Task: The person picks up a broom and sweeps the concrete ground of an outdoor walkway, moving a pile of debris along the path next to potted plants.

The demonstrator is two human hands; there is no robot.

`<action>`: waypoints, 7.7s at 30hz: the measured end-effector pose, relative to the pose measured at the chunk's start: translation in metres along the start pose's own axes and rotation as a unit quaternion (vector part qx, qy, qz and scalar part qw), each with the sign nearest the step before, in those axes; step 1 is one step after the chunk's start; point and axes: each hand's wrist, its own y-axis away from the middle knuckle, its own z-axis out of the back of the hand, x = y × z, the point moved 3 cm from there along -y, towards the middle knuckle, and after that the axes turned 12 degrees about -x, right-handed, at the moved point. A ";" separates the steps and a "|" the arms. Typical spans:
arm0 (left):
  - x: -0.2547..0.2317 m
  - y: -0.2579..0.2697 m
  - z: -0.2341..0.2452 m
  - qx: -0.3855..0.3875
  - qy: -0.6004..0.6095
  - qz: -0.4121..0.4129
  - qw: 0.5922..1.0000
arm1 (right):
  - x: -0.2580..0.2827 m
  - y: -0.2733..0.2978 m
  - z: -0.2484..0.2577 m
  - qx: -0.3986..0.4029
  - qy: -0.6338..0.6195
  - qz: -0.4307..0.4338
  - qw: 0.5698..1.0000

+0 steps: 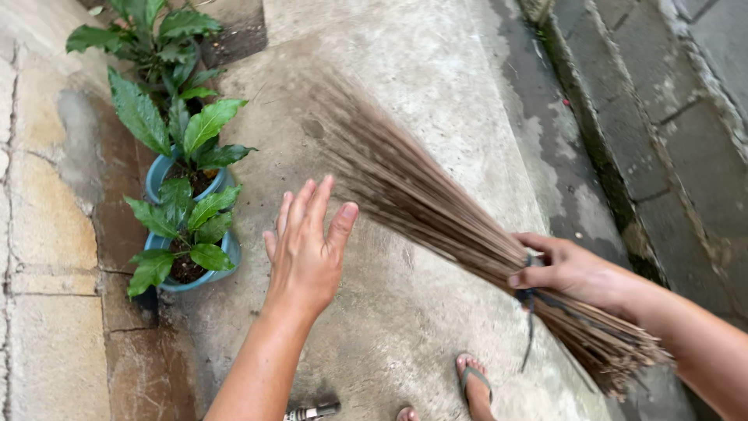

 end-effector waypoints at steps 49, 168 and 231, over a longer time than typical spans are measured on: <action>-0.214 0.286 -0.120 0.185 -0.090 -0.351 0.913 | -0.445 0.306 -0.167 -0.236 -0.103 -0.243 0.935; -0.102 -0.174 -0.046 -0.087 -0.035 0.058 0.994 | -0.088 -0.298 0.106 0.043 -0.122 -0.170 0.977; -0.186 -0.123 -0.112 -0.132 -0.097 0.189 0.968 | 0.068 -0.303 0.206 0.161 0.347 0.112 0.917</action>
